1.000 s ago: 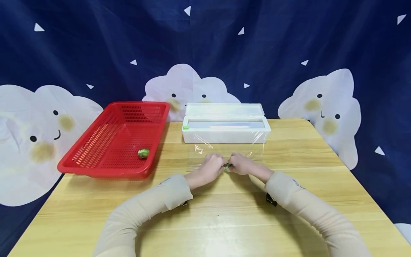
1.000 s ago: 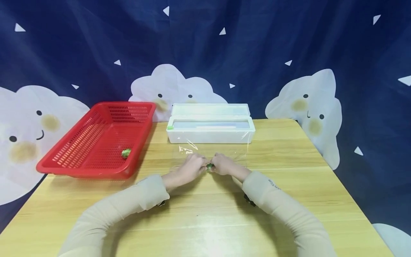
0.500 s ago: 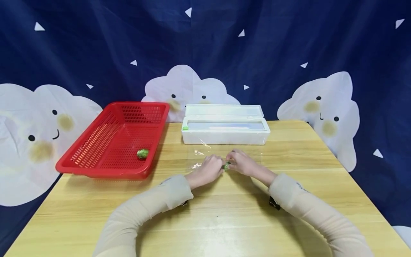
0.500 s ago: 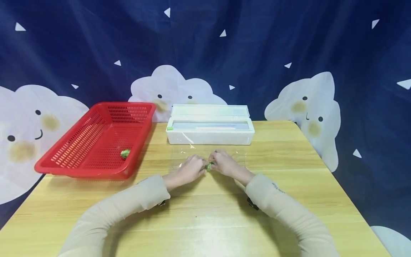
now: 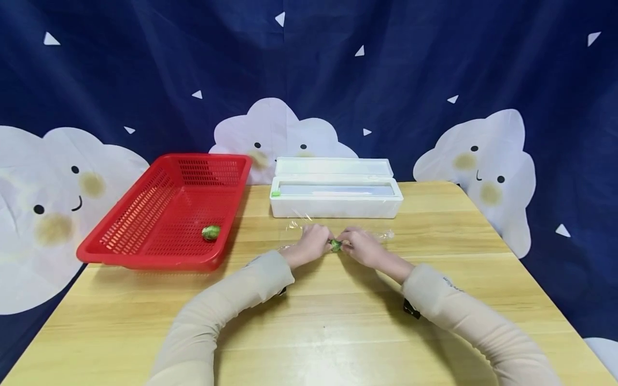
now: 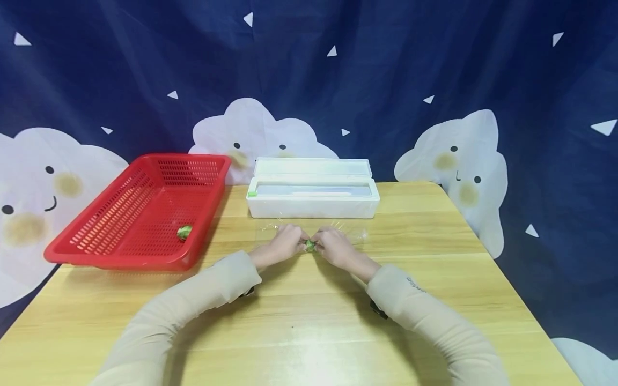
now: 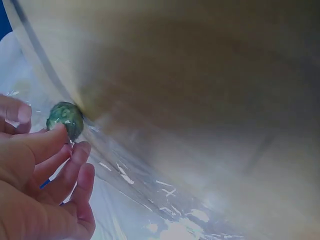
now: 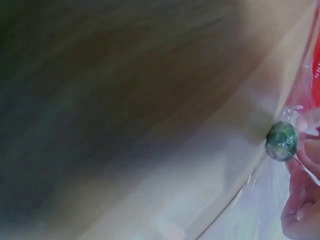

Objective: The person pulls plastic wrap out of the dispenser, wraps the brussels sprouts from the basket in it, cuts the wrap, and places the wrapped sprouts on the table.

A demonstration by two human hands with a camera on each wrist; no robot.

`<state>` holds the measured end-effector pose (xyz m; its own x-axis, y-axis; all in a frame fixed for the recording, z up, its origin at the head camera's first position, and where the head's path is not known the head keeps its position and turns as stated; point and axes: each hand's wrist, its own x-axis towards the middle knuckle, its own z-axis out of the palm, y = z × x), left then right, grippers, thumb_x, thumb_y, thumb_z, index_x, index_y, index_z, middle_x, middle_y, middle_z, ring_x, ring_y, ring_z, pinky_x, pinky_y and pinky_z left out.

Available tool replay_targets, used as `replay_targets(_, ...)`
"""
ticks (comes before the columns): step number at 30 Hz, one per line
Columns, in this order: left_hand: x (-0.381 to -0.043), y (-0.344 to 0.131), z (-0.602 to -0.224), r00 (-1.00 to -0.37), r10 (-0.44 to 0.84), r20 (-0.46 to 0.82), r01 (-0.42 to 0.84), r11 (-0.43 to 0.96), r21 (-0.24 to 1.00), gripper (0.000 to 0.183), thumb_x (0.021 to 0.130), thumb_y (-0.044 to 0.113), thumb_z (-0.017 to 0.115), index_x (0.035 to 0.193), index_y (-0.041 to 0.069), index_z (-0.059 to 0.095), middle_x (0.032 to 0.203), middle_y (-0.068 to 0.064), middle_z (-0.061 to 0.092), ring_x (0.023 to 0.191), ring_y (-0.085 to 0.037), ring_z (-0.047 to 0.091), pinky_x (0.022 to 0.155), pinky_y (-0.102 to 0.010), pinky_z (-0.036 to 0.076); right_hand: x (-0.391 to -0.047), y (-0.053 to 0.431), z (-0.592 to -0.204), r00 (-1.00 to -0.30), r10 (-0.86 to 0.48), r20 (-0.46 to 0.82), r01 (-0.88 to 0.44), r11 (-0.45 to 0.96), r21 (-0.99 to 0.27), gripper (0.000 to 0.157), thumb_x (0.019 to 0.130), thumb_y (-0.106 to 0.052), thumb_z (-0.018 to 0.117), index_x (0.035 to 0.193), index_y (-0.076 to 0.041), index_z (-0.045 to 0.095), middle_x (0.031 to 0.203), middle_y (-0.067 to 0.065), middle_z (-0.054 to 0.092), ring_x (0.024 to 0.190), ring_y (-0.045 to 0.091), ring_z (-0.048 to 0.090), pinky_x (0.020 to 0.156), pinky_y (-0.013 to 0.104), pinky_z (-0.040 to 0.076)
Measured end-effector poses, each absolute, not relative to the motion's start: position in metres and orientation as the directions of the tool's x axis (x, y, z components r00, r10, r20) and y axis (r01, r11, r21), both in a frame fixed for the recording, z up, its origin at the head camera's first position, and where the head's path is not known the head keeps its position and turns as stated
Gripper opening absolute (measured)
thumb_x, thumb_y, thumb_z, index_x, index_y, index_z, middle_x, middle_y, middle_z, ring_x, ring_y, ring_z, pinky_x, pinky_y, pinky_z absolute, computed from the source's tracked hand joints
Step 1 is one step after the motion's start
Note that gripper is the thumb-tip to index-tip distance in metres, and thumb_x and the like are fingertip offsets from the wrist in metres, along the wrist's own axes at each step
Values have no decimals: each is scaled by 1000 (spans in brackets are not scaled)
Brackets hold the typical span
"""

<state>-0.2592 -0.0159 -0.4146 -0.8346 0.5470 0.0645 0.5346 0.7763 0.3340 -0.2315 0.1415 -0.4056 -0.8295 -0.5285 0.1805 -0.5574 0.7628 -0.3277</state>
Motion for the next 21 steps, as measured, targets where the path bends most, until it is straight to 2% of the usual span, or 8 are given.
replay_targets(5, -263, -17, -418, -849, 524, 65, 513, 790, 337, 4, 79, 14, 69, 81, 13, 72, 88, 1, 69, 76, -14, 52, 73, -31, 33, -233, 137, -407, -808, -551, 208, -589, 767, -254, 21, 75, -1, 69, 96, 0, 68, 91, 13, 64, 82, 26, 61, 69, 33, 51)
replay_targets(9, -261, -20, -419, -853, 512, 94, 514, 799, 310, 10, 80, 16, 68, 89, 13, 72, 93, 0, 68, 85, -15, 53, 77, -32, 34, -235, 133, -407, -802, -549, 235, -594, 776, -211, 20, 72, -1, 72, 92, 0, 70, 86, 12, 65, 77, 26, 61, 63, 31, 50)
replay_targets(12, -256, -20, -418, -844, 516, 147, 536, 797, 279, 13, 80, 14, 68, 92, 12, 71, 95, -1, 68, 93, -18, 55, 81, -35, 35, -238, 132, -408, -807, -539, 240, -581, 795, -171, 18, 71, -4, 74, 89, -2, 70, 82, 10, 65, 72, 25, 61, 58, 30, 49)
replay_targets(15, -251, -19, -416, -821, 541, 182, 571, 782, 250, 10, 81, 11, 66, 89, 12, 71, 94, 0, 68, 96, -20, 57, 82, -37, 34, -241, 131, -410, -819, -516, 252, -557, 820, -132, 14, 70, -6, 75, 84, -4, 71, 75, 8, 64, 66, 23, 59, 53, 29, 46)
replay_targets(17, -249, -18, -415, -808, 563, 175, 589, 779, 214, 10, 82, 11, 65, 90, 12, 71, 95, -1, 67, 95, -21, 57, 81, -36, 35, -243, 130, -410, -827, -499, 260, -540, 834, -115, 12, 71, -6, 75, 81, -4, 70, 72, 7, 63, 65, 24, 58, 51, 29, 45)
replay_targets(21, -246, -16, -415, -802, 581, 136, 597, 787, 159, 20, 84, 13, 63, 103, 10, 68, 104, -2, 64, 98, -21, 56, 78, -34, 36, -248, 128, -410, -852, -466, 239, -504, 853, -137, 11, 71, -3, 73, 81, -3, 69, 71, 8, 62, 66, 24, 58, 53, 29, 46)
